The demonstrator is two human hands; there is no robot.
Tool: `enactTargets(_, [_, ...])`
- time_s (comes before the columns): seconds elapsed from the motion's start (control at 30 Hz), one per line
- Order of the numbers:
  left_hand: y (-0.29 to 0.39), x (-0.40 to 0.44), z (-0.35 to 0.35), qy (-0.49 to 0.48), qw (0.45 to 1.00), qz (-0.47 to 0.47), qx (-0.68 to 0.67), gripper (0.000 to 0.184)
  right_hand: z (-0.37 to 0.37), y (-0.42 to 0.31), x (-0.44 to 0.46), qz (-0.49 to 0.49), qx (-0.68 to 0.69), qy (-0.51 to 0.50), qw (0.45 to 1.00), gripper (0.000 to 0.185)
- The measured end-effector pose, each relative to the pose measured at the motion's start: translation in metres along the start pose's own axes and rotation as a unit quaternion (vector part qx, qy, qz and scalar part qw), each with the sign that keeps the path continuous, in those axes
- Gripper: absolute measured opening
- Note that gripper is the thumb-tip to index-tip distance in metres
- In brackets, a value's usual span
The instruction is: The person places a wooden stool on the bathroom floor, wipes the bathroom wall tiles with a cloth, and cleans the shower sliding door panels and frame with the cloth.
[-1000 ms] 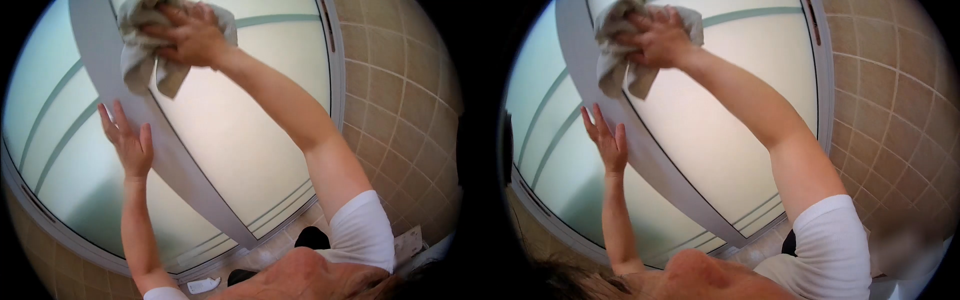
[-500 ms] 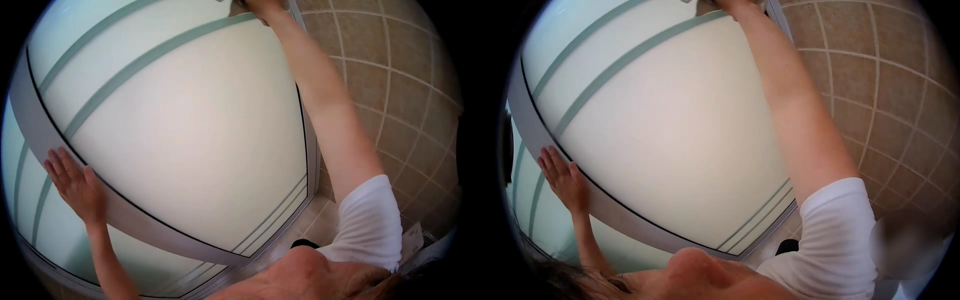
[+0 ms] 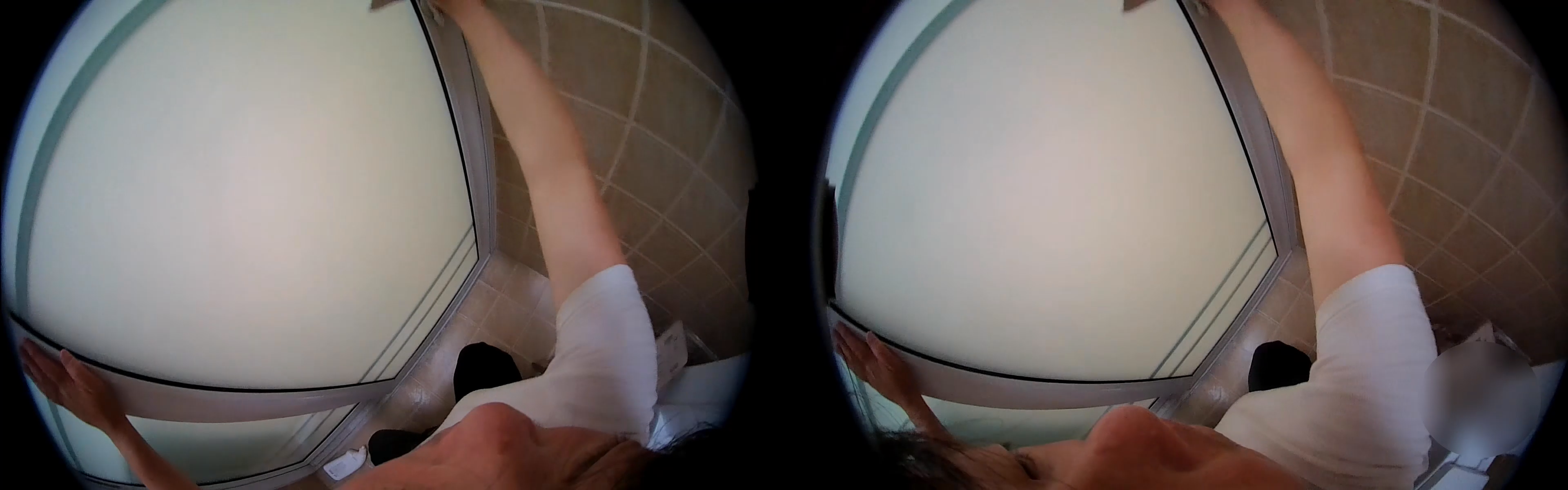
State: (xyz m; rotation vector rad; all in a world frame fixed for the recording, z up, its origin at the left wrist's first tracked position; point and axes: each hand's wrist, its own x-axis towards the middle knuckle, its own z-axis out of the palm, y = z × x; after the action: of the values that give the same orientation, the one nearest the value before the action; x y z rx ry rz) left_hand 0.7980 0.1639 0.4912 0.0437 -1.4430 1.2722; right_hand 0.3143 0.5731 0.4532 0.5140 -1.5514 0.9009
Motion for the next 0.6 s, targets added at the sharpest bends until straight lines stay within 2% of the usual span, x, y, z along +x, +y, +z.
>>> enactTargets(0.03, [-0.002,-0.004,0.002,-0.009,1.000,-0.013,0.003,0.057,0.016,0.012,-0.027,-0.043,-0.131,0.111,0.984,0.057])
enactTargets(0.07, [-0.003,-0.007,0.002,-0.016,0.999,-0.027,0.007,0.059,0.011,0.013,-0.052,-0.085,0.095,0.113,0.985,0.062])
enactTargets(0.13, [-0.007,-0.006,0.004,-0.038,0.998,-0.050,-0.006,0.066,-0.006,0.012,-0.110,-0.112,-0.159,0.148,0.970,0.060])
enactTargets(0.17, [-0.008,-0.008,0.004,-0.039,0.997,-0.063,0.001,0.065,-0.005,0.023,-0.140,-0.110,-0.163,0.147,0.969,0.060])
enactTargets(0.2, [-0.013,-0.013,0.006,-0.043,0.996,-0.074,-0.007,0.065,0.000,0.038,-0.177,-0.024,0.054,0.077,0.995,0.058])
enactTargets(0.3, [-0.034,-0.030,0.016,-0.065,0.992,-0.102,-0.020,0.063,-0.001,0.049,-0.229,-0.010,0.114,0.028,0.993,0.059])
enactTargets(0.37, [-0.047,-0.045,0.023,-0.071,0.995,-0.065,-0.015,0.058,0.002,0.049,-0.241,0.042,0.240,0.006,0.970,0.057])
enactTargets(0.43, [-0.049,-0.047,0.028,-0.084,0.995,-0.047,-0.022,0.051,-0.005,0.044,-0.237,-0.017,0.064,0.062,0.996,0.061])
enactTargets(0.47, [-0.049,-0.046,0.032,-0.084,0.996,-0.039,-0.017,0.049,-0.008,0.043,-0.232,-0.022,0.065,0.063,0.996,0.061])
enactTargets(0.53, [-0.024,-0.029,0.025,-0.051,0.999,-0.006,0.001,0.046,-0.008,0.023,-0.203,-0.035,-0.053,0.051,0.997,0.062])
enactTargets(0.6, [-0.004,-0.013,0.014,-0.022,1.000,-0.001,-0.007,0.044,0.019,0.031,-0.186,0.011,-0.042,0.016,0.999,0.066])
